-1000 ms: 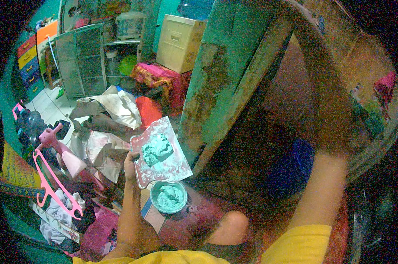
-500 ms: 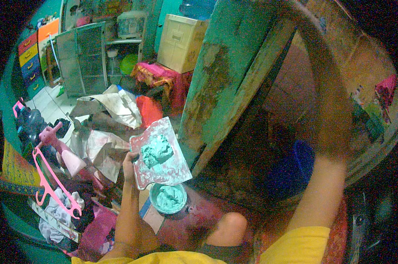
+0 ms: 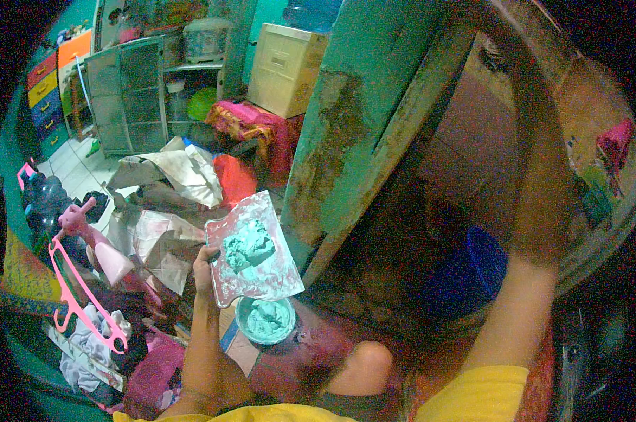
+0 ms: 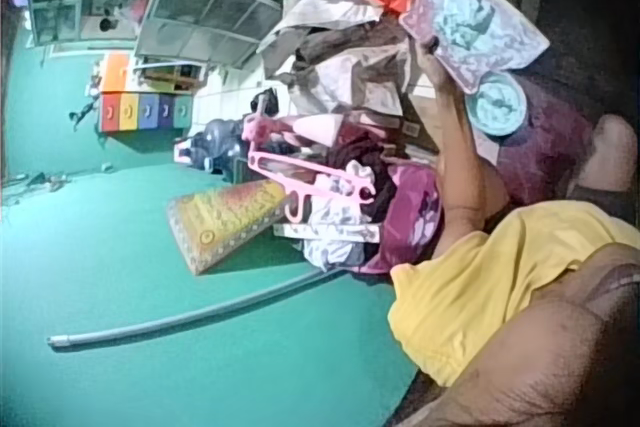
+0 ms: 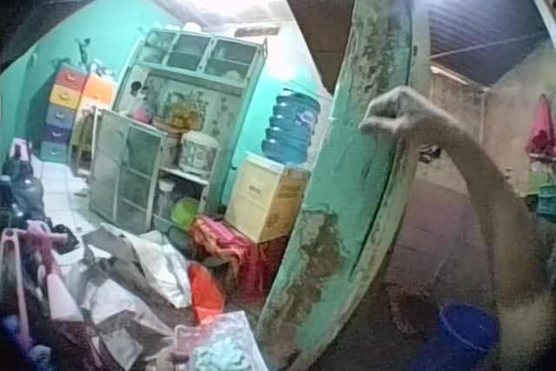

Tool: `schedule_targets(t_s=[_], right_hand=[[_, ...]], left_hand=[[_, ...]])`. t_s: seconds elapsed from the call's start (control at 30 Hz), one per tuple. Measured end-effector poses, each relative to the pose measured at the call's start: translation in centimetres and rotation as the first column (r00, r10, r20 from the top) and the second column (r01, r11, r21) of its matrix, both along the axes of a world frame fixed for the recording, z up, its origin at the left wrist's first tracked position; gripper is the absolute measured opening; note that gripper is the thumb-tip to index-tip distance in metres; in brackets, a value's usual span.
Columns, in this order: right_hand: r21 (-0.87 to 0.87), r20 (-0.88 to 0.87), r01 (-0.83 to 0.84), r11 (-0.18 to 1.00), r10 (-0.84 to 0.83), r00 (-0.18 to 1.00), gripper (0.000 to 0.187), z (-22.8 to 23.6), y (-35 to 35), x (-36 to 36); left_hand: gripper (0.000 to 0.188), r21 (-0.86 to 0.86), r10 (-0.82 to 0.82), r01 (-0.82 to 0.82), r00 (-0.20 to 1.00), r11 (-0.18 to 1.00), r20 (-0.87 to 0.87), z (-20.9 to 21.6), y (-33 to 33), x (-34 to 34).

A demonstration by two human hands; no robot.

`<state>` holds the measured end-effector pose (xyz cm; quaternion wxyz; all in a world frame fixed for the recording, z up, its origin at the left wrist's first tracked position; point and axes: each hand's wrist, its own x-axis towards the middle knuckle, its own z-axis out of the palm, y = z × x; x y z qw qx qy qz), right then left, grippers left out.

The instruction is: The person mixes a green putty-like substance on a hand board and then applies it to a wall surface with a putty knife.

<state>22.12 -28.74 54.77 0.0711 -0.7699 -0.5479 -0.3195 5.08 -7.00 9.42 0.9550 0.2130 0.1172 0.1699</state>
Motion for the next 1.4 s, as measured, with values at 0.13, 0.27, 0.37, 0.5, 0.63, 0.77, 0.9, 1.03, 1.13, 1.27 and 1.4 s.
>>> schedule_targets(t_s=[0.13,0.27,0.37,0.5,0.63,0.77,0.9,1.03,1.13,1.27,1.4], right_hand=[[-0.182,0.142,0.282,0.942,-0.259,0.955,0.024,1.6,-2.5,-2.0],[0.108,0.022,0.258,0.96,-0.262,0.965,0.02,2.5,-3.4,-2.5],[0.176,0.021,0.181,0.968,-0.188,0.982,0.019,4.9,-2.9,-0.5],[0.157,0.121,0.115,0.981,-0.135,0.983,0.02,5.4,-3.1,-1.4],[-0.181,0.129,0.107,0.978,-0.084,0.988,0.021,1.6,-2.3,1.8],[-0.038,0.222,0.186,0.982,-0.173,0.96,0.022,2.3,-2.5,2.7],[0.098,0.363,0.098,0.99,-0.127,0.923,0.023,7.2,-3.0,2.3],[0.354,0.175,0.118,0.928,-0.19,0.966,0.018,9.0,-2.7,-1.8],[0.074,0.172,-0.031,0.997,0.018,0.985,0.024,9.2,-3.6,3.5],[0.016,0.116,0.082,0.997,-0.083,0.99,0.024,4.2,0.9,2.6],[0.01,0.307,0.179,0.984,-0.174,0.936,0.023,6.4,0.7,1.9]], left_hand=[[0.023,0.002,-0.111,0.111,0.993,0.994,0.048,2.4,-3.7,1.8],[0.023,0.003,-0.113,0.113,0.993,0.994,0.043,2.2,-3.9,2.1],[0.023,0.048,-0.05,0.049,0.998,0.998,0.025,1.7,-2.3,1.3],[0.023,0.056,-0.098,0.097,0.995,0.994,0.015,1.9,-2.4,1.2],[0.023,0.109,-0.031,0.029,0.999,0.994,0.013,0.9,-1.5,1.1],[0.019,0.016,-0.069,0.07,0.997,0.997,-0.042,4.1,-3.0,0.7],[0.022,0.041,-0.095,0.099,0.991,0.994,-0.096,4.5,-3.0,0.2],[0.027,0.087,-0.155,0.16,0.985,0.983,-0.07,4.3,-2.6,0.1],[0.034,0.172,-0.118,0.128,0.991,0.977,-0.067,5.8,-3.0,-0.6],[0.045,0.187,-0.135,0.122,0.989,0.975,0.06,7.5,-3.2,-1.3],[0.047,0.131,-0.207,0.19,0.97,0.973,0.132,5.1,-2.3,-0.3]])
